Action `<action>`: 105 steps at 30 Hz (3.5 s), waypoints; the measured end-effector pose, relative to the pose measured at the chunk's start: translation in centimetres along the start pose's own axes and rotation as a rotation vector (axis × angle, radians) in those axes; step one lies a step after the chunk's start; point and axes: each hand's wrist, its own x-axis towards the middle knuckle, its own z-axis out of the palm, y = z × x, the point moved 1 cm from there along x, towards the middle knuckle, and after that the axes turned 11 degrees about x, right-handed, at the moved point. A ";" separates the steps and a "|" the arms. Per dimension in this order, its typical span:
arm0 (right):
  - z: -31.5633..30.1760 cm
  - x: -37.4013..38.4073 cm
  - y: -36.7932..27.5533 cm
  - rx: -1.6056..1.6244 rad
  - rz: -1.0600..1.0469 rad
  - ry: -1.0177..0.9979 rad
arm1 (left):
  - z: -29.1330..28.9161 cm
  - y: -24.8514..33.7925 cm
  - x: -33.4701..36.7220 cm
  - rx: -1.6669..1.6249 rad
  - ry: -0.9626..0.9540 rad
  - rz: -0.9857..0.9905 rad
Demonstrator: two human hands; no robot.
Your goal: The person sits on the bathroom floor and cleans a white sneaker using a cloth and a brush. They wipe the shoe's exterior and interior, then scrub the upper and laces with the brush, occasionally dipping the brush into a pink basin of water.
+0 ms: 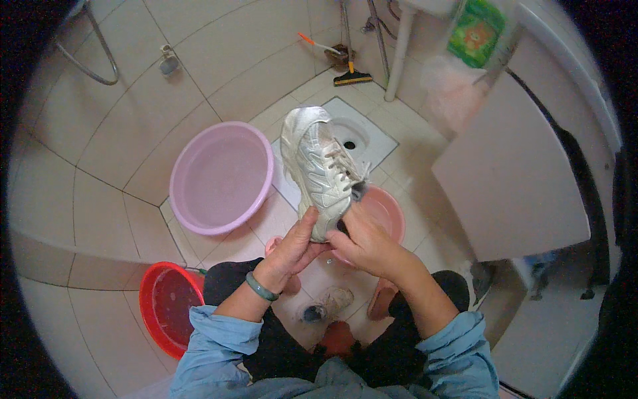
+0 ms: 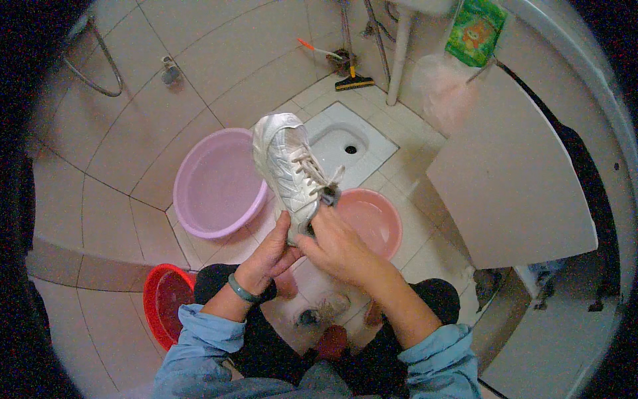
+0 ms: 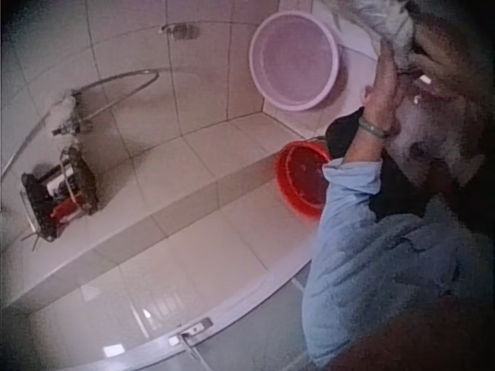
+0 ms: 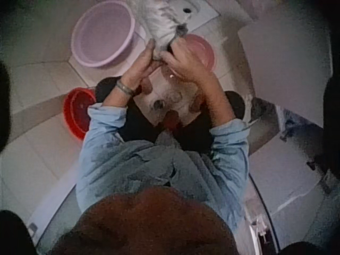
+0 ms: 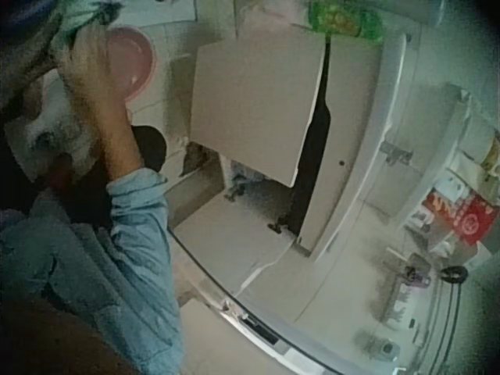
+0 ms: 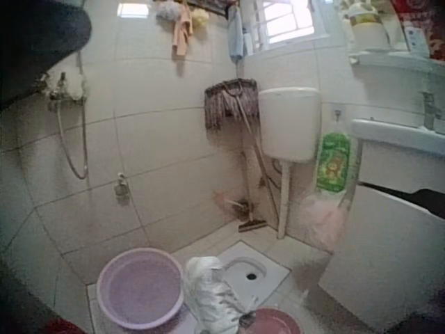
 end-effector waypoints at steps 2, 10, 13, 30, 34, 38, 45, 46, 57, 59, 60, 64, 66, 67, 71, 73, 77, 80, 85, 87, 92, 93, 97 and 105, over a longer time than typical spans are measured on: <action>0.2 0.0 -0.6 -0.092 0.015 -0.086 | -1.3 -0.6 -0.2 -0.397 -0.206 -0.075; 1.2 -1.2 1.0 -0.266 0.223 -0.296 | -1.5 -1.8 0.5 0.413 0.264 0.063; 1.4 -2.0 1.1 -0.272 0.294 -0.362 | -2.3 -2.7 0.3 0.335 0.283 0.012; 1.3 -4.2 5.0 -0.074 0.221 -0.214 | -3.1 -4.6 0.9 0.481 0.356 -0.024; 1.1 -4.7 5.2 0.069 0.100 -0.064 | -2.9 -4.8 0.9 0.510 0.318 -0.007; -0.2 -5.6 3.8 0.432 0.279 -0.084 | -2.5 -3.4 1.4 0.451 0.316 -0.008; -4.3 -7.1 1.9 0.516 0.467 0.096 | -3.7 -2.0 2.0 -0.013 0.114 0.042; -4.8 -7.2 1.5 0.508 0.483 0.126 | -3.8 -1.9 2.1 -0.038 0.005 0.037; -3.8 -10.8 -0.2 0.441 0.383 0.141 | 1.0 -3.3 1.9 0.063 -0.027 -0.090; -2.9 -10.7 -1.3 0.400 0.373 0.093 | 1.0 -3.5 1.9 -0.051 -0.173 -0.132; -2.3 -10.9 -1.1 0.391 0.275 0.111 | 1.2 -3.9 2.4 -0.069 -0.175 -0.120; -2.9 -11.8 -2.4 -0.096 0.129 0.168 | 3.2 -5.9 3.7 0.037 -0.176 -0.175; -4.8 -13.8 -2.1 -0.199 0.135 0.247 | 3.9 -6.9 5.4 -0.040 -0.371 -0.255; -5.3 -14.8 -2.0 -0.196 0.133 0.296 | 4.6 -7.5 6.3 0.006 -0.412 -0.272; -6.5 -17.9 -4.9 -0.235 0.080 0.507 | 8.1 -8.6 5.7 0.284 -0.296 -0.192; -8.2 -22.4 -7.0 -0.199 0.026 0.636 | 10.3 -9.5 5.9 0.403 -0.447 -0.156; -9.9 -33.5 -10.3 0.015 0.338 0.684 | 13.3 -11.5 7.7 0.518 -0.592 -0.300; -8.4 -37.9 -13.7 0.263 0.858 0.723 | 12.6 -6.0 8.0 0.689 -0.451 -0.385; -2.1 -51.6 -9.8 -0.075 1.107 0.597 | 10.0 -8.8 8.3 0.753 -0.278 -0.471; 2.0 -56.3 -7.8 0.022 1.293 0.531 | 9.1 -8.9 8.2 0.738 -0.218 -0.506; 11.2 -67.2 -4.5 0.144 1.538 0.650 | 6.3 -9.4 9.2 0.822 -0.163 -0.546; 13.0 -69.0 -4.2 0.175 1.597 0.662 | 5.8 -9.5 9.5 0.818 -0.154 -0.560; 20.3 -75.1 -1.6 0.299 1.811 1.115 | 3.1 -9.0 11.0 0.824 -0.229 -0.626; 26.2 -78.5 1.7 -0.076 2.097 1.420 | 2.8 -10.2 11.2 0.863 -0.109 -0.626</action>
